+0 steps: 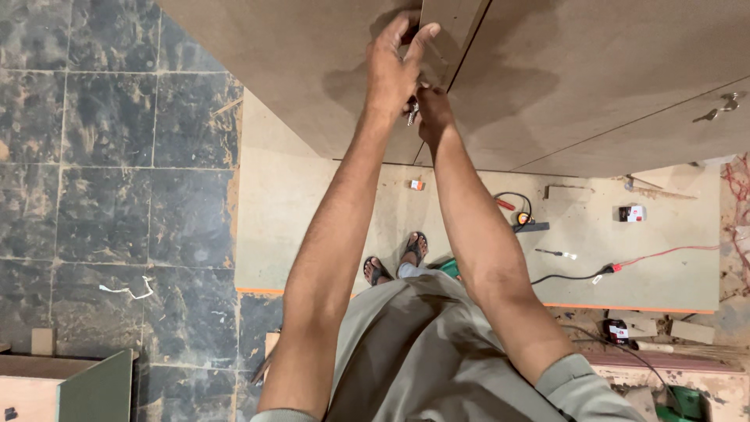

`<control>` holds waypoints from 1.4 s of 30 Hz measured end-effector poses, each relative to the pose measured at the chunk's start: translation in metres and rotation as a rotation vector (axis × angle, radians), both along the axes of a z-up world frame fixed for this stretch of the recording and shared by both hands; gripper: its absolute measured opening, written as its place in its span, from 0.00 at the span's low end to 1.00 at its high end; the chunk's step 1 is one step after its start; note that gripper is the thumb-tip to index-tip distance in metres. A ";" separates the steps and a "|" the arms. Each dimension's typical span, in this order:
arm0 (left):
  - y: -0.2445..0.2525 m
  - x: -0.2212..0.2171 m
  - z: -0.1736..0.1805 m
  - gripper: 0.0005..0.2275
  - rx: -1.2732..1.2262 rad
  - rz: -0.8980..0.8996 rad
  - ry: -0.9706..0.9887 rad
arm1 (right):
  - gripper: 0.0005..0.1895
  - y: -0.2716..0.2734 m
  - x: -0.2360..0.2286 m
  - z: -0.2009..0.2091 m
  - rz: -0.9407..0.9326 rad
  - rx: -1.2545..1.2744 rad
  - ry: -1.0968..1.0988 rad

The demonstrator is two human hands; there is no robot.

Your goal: The person installs a metal strike plate on a cabinet door using a corded drill and screws. They then attach a handle to the cabinet door using a screwdriver and test the door's operation.

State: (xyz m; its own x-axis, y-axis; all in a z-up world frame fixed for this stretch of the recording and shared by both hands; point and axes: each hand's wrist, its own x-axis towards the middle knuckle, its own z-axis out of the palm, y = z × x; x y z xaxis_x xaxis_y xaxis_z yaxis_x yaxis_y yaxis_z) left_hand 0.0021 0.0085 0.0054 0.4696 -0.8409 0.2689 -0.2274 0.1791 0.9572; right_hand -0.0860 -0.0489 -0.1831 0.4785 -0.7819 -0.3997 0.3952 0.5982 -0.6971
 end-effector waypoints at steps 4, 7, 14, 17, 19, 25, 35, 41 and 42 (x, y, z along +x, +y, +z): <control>0.002 -0.003 0.002 0.08 -0.072 -0.002 0.006 | 0.10 0.006 -0.003 -0.014 0.080 0.141 -0.167; 0.002 -0.003 0.004 0.09 -0.063 0.016 -0.008 | 0.12 0.013 0.007 -0.021 -0.047 0.291 -0.384; 0.004 -0.003 0.008 0.10 -0.012 0.006 0.015 | 0.14 0.028 0.017 -0.001 -0.215 0.294 -0.394; 0.004 -0.002 0.006 0.12 0.041 0.009 0.006 | 0.10 0.030 0.010 0.010 -0.193 -0.097 -0.049; 0.002 -0.001 0.004 0.12 0.030 -0.008 -0.029 | 0.08 0.029 0.005 0.012 -0.199 -0.336 0.418; 0.002 0.001 0.002 0.11 -0.013 -0.003 -0.047 | 0.10 0.023 0.009 -0.003 -0.218 -0.879 1.063; 0.007 -0.002 0.022 0.10 0.206 -0.020 0.162 | 0.11 0.027 0.018 -0.008 -0.308 0.319 -0.287; 0.006 -0.003 0.013 0.09 -0.194 0.003 -0.126 | 0.07 0.029 0.014 0.004 -0.369 -0.510 0.513; 0.007 -0.003 0.010 0.09 -0.106 0.003 -0.055 | 0.06 0.031 0.013 0.005 -0.398 -0.657 0.622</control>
